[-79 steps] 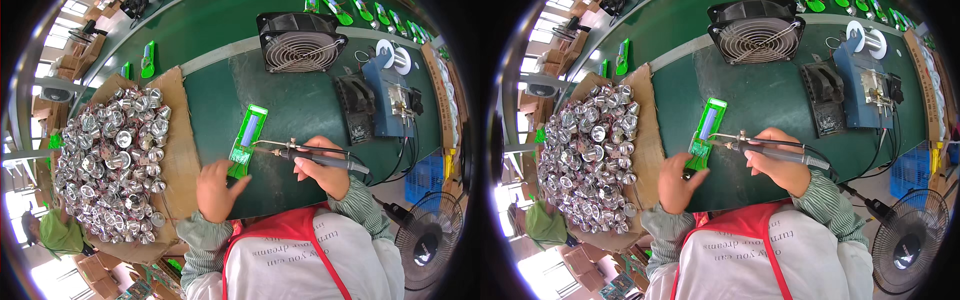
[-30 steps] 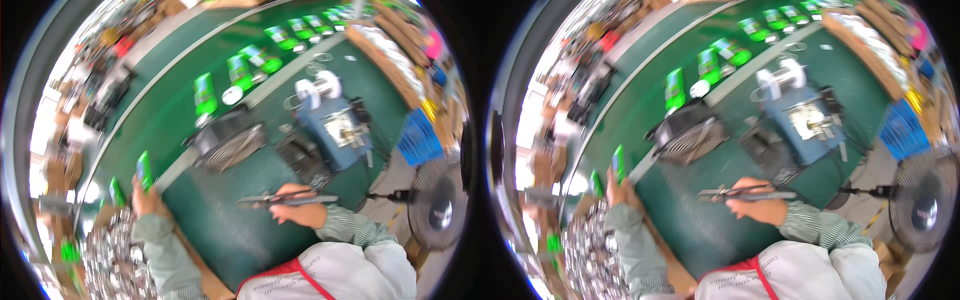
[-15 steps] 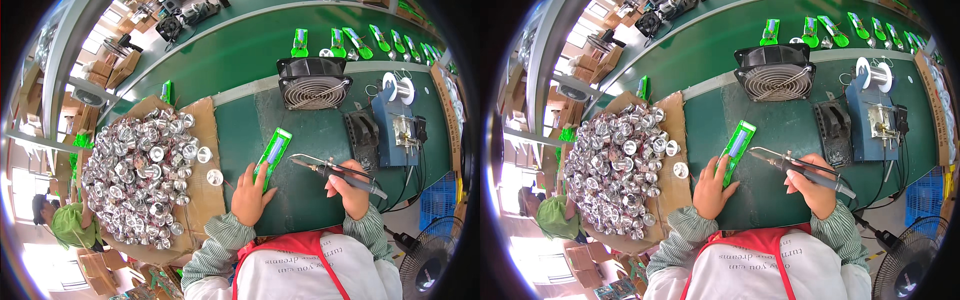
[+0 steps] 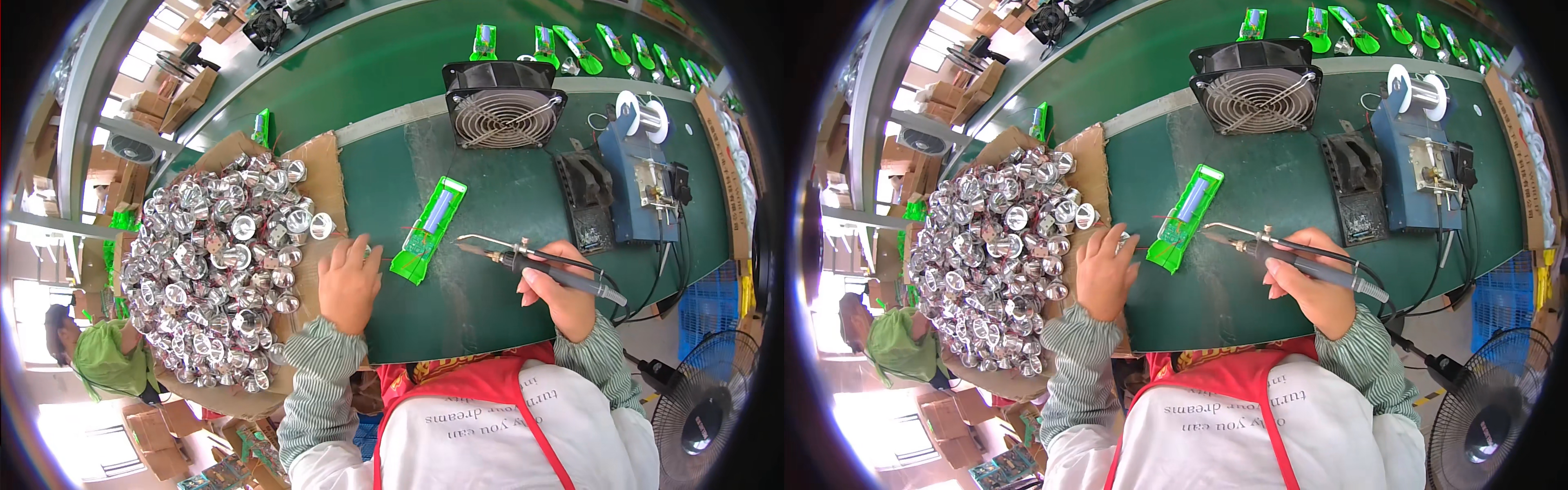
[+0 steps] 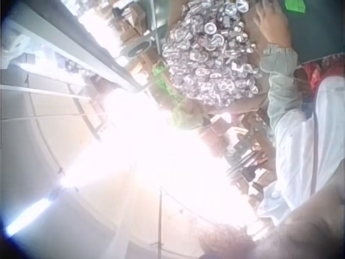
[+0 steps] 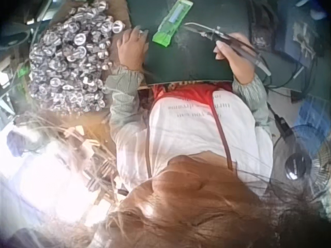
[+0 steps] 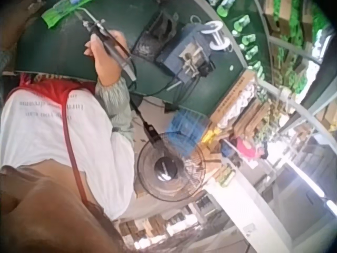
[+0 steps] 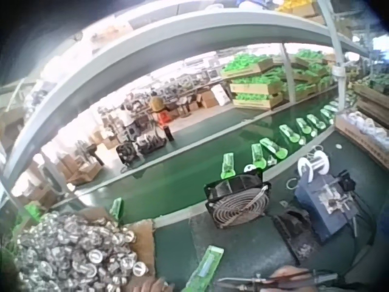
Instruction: The person solders wires from reflectors onto circuit boards inside flashlight casings using a soldering iron and places the assembled units onto the conveyor belt.
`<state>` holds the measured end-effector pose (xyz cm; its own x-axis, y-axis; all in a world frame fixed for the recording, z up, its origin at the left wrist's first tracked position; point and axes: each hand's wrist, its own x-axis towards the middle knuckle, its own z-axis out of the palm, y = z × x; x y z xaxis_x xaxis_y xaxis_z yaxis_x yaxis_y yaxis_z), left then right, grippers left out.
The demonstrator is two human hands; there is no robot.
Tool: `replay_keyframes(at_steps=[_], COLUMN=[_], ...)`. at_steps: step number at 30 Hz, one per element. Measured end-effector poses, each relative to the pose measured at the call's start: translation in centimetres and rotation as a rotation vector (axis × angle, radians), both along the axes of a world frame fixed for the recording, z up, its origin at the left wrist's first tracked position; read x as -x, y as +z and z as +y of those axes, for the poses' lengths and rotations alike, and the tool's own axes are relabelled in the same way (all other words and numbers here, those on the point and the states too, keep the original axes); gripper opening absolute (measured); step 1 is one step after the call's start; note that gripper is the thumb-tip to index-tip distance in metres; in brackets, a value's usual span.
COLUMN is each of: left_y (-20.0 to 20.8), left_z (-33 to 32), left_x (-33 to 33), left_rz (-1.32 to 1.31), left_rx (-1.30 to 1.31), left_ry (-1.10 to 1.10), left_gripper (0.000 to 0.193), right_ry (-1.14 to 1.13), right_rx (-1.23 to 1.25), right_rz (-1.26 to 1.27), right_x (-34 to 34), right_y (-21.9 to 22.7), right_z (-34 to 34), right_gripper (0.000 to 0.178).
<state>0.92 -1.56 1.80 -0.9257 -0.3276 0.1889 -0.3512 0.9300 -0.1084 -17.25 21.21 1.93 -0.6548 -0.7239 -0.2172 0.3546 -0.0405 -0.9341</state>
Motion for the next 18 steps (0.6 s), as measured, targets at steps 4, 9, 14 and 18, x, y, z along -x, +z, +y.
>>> replay_keyframes(at_steps=[4, 9, 14, 18], left_y=[-1.8, -2.8, -1.7, -1.5], left_z=[-0.9, -1.2, -1.0, -2.0], left_x=[1.3, 0.9, 0.1, -1.3], left_rz=[-0.123, -0.21, 0.027, 0.241], left_rx=[0.05, 0.098, -0.161, -0.541], left_ry=[-0.045, -0.089, -0.014, 0.013], left_gripper=[0.018, 0.006, 0.01, 0.013], right_ry=[0.033, 0.044, 0.084, 0.087], right_rx=[0.017, 0.007, 0.002, 0.018], right_rz=[0.042, 0.034, 0.025, 0.029], right_x=[-0.1, -0.2, 0.1, 0.3], right_y=[0.0, 0.0, -0.1, -0.2], right_z=[0.2, 0.1, -0.4, -0.7], right_gripper=[0.016, 0.016, 0.017, 0.017])
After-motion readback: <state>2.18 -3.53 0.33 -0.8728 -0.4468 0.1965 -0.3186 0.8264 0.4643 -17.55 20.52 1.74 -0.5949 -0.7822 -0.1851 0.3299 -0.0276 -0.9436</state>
